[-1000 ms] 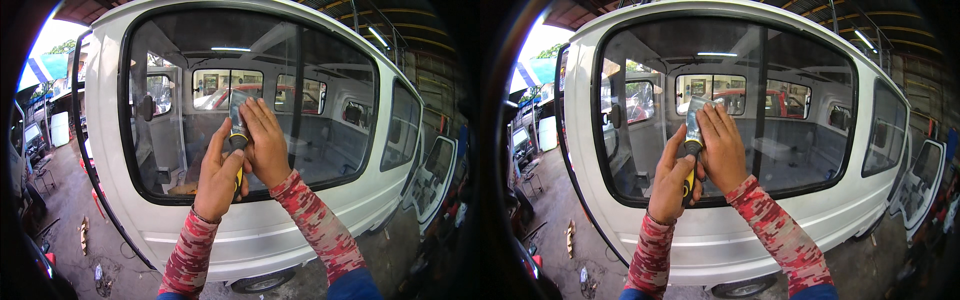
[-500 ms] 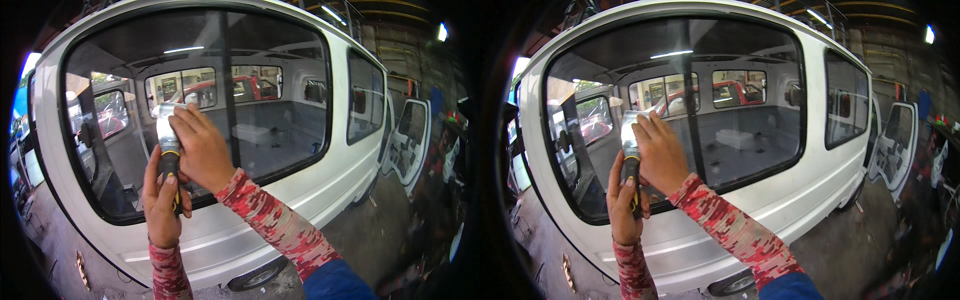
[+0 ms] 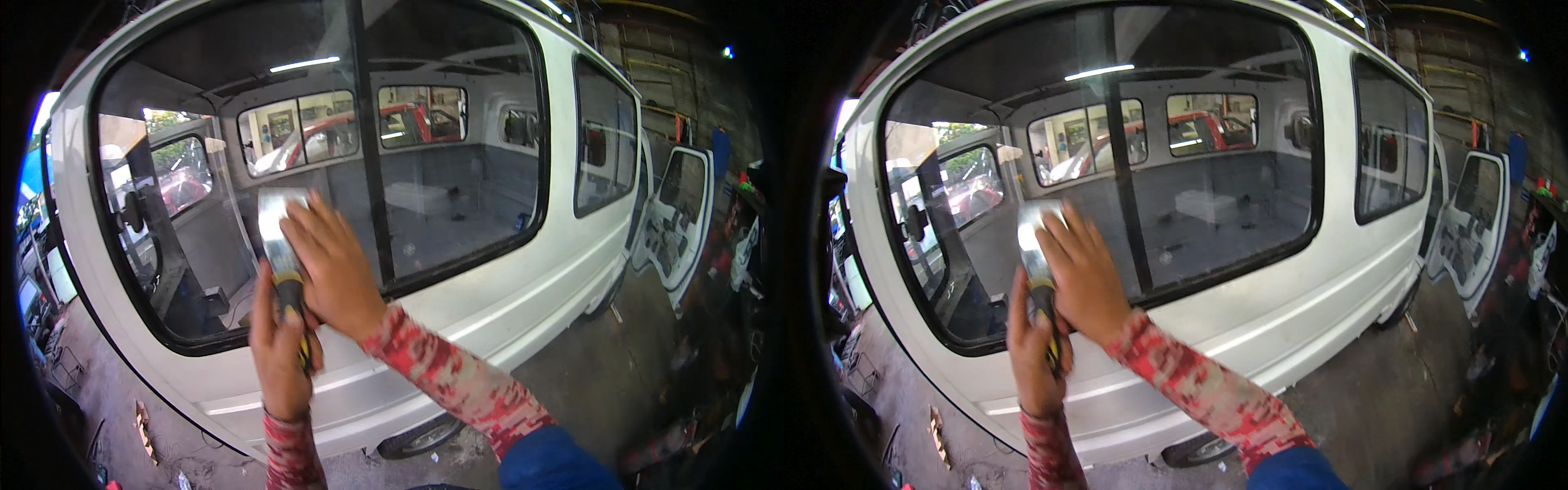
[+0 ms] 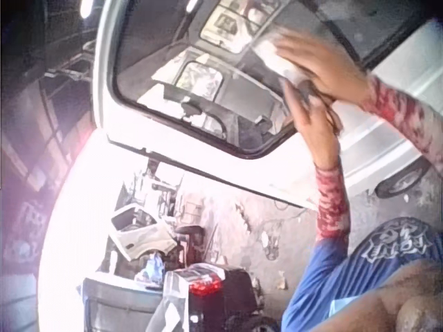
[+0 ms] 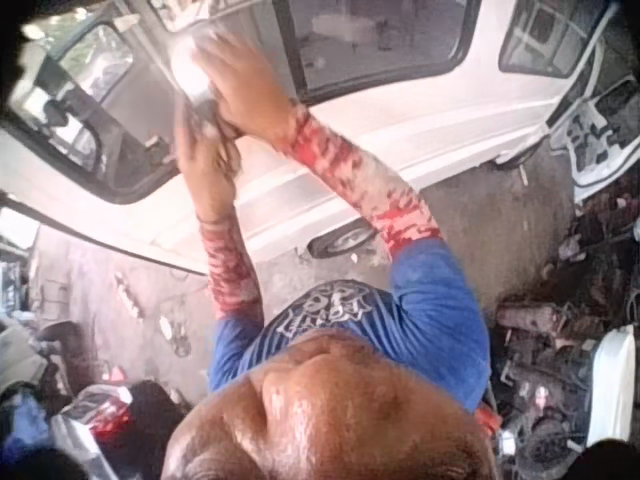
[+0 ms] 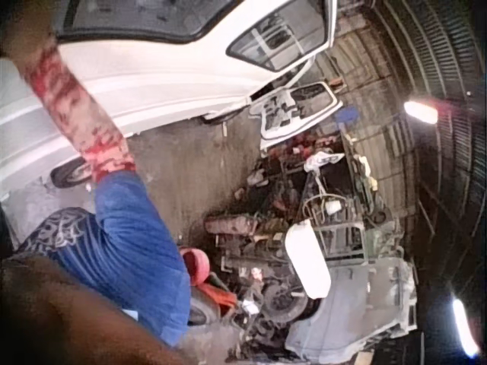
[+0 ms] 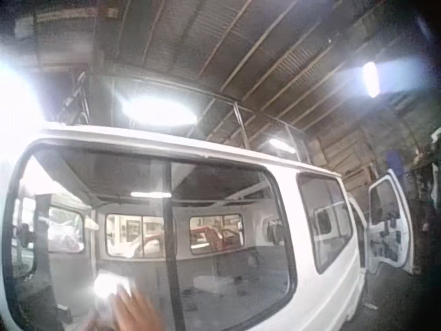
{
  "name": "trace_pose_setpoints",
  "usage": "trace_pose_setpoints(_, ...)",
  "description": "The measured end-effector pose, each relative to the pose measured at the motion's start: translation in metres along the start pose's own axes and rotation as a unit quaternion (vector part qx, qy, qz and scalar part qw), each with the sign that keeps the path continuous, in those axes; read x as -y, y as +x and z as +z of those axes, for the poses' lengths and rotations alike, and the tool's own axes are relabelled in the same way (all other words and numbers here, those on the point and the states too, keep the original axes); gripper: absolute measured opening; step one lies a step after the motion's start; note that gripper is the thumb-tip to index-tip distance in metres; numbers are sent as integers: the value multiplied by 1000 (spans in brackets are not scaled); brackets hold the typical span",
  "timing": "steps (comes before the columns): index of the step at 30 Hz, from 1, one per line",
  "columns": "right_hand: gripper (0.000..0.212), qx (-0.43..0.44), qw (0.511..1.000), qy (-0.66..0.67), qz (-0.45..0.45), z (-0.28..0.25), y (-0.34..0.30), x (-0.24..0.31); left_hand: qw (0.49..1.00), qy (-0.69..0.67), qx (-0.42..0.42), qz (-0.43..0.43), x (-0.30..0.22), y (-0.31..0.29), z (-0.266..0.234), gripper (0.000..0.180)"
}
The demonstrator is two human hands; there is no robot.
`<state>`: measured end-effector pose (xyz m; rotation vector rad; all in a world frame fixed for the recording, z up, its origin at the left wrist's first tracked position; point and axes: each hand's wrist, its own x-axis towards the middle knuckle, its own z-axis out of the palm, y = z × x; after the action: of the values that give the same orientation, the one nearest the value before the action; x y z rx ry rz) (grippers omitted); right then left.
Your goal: The person uses an angle grinder on a vehicle's undercarriage, producing sparks. Then the person walks to a white van and scrapes the side window with a scraper tool.
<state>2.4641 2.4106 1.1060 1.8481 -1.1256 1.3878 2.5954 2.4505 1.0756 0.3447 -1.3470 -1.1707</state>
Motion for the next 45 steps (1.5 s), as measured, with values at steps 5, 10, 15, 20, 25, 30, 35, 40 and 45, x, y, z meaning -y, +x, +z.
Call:
trace_pose_setpoints(5,51,-11,999,-9,-35,-6,-11,-1,1000,1,-11,-26,-4,-10,9,66)
trace_pose_setpoints(10,55,-78,991,-36,-103,-22,43,-29,998,-21,20,63,-32,14,36,65)
trace_pose_setpoints(15,51,-187,971,-73,-130,-77,27,-41,985,29,164,38,-43,6,62,73)
trace_pose_setpoints(20,51,-138,979,-105,-110,-101,32,-93,982,31,185,36,-24,38,103,70)
trace_pose_setpoints(25,52,-74,984,-107,-123,-115,56,-132,987,50,144,59,-18,64,139,67)
trace_pose_setpoints(30,50,-76,973,-126,-177,-140,117,-146,992,-12,84,95,-26,99,183,65)
trace_pose_setpoints(35,50,-46,980,-84,-173,-144,92,-149,999,2,42,26,-15,68,190,64)
trace_pose_setpoints(40,43,-109,970,-66,-207,-144,123,-151,991,18,36,128,-23,89,199,60)
trace_pose_setpoints(45,31,-98,970,-121,-186,-142,103,-140,991,5,30,129,-19,55,201,59)
